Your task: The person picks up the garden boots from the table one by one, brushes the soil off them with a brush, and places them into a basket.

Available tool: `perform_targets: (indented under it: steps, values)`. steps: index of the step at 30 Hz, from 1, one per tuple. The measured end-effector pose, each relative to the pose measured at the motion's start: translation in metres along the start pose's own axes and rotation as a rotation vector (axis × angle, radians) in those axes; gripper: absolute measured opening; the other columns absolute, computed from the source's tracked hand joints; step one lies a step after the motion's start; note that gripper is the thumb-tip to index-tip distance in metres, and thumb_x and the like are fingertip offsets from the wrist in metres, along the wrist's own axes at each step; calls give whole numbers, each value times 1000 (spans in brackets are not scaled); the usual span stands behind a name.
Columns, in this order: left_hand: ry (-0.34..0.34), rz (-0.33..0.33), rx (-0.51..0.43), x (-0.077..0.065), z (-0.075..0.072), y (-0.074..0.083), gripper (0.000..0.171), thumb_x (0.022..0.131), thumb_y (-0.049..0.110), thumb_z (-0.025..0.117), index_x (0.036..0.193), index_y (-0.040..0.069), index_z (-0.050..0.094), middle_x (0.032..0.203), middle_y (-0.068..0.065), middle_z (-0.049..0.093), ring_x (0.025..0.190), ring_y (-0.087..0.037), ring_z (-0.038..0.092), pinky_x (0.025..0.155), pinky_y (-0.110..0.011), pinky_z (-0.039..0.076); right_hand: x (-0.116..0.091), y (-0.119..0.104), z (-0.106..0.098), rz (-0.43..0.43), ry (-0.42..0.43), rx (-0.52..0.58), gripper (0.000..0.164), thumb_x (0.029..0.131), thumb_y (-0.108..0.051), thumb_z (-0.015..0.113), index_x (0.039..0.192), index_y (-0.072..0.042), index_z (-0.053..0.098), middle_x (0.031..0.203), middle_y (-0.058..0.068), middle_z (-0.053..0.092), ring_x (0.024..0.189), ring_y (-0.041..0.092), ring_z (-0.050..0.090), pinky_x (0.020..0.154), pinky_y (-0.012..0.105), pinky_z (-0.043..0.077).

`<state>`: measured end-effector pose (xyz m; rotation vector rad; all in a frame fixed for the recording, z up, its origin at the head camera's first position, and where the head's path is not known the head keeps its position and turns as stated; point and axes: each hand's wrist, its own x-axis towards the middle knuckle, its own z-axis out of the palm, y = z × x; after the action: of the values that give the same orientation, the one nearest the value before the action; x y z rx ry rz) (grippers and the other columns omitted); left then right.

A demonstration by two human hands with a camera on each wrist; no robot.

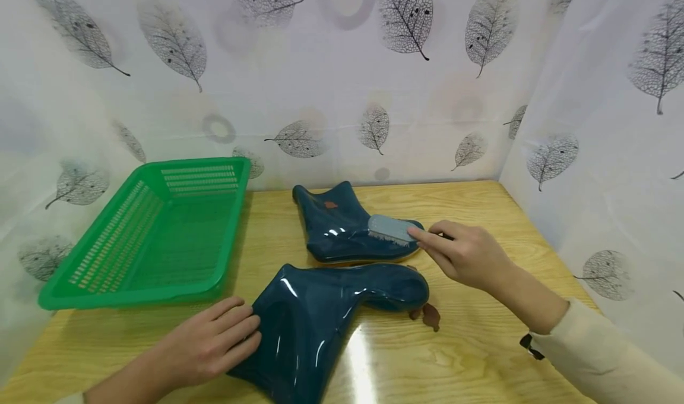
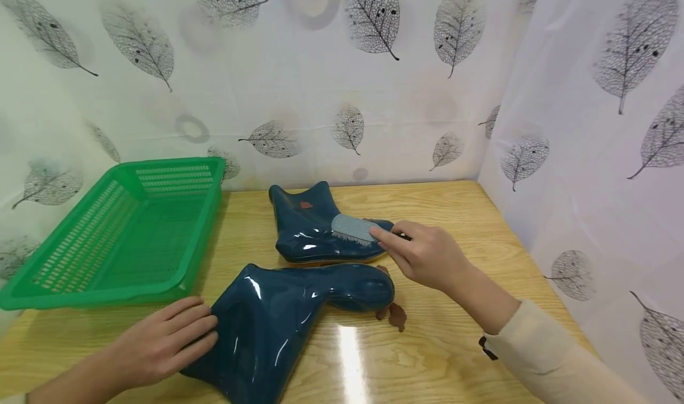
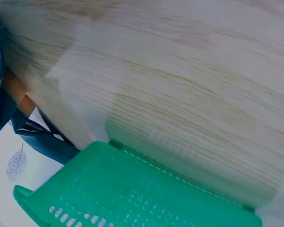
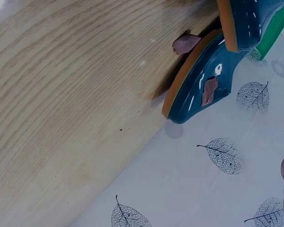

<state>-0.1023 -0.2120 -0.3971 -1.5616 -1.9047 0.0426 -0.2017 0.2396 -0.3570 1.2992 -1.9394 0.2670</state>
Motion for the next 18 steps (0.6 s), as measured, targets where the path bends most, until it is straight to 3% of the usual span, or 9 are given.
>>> perform_targets:
  steps: [2, 7, 13, 18]
  values:
    - [78, -46, -12, 8, 4, -2, 40, 107, 6, 34, 93, 12, 72, 95, -6, 71, 86, -23, 65, 77, -41, 55, -1, 0, 0, 6, -10, 0, 37, 108, -28, 44, 133, -12, 66, 85, 6, 64, 57, 10, 49, 46, 23, 36]
    - [140, -173, -20, 36, 14, -8, 32, 103, 14, 41, 91, 9, 70, 93, -7, 69, 85, -25, 63, 77, -42, 53, -5, 2, -1, 16, -10, -2, 38, 108, -30, 43, 140, -17, 60, 84, 6, 63, 56, 10, 48, 45, 23, 35]
    - [33, -295, -13, 67, 28, -18, 33, 103, 20, 38, 95, 9, 69, 100, -9, 68, 91, -26, 62, 84, -42, 53, -11, 4, -2, 36, -21, -15, 39, 108, -31, 42, 131, -13, 67, 83, 5, 63, 56, 9, 48, 46, 23, 36]
    - [-76, -367, -31, 83, 31, -30, 39, 106, 28, 35, 100, 10, 69, 105, -7, 67, 98, -26, 61, 89, -42, 51, -13, 5, -1, 48, -24, -18, 40, 108, -32, 42, 123, -9, 71, 82, 5, 63, 56, 9, 48, 45, 22, 36]
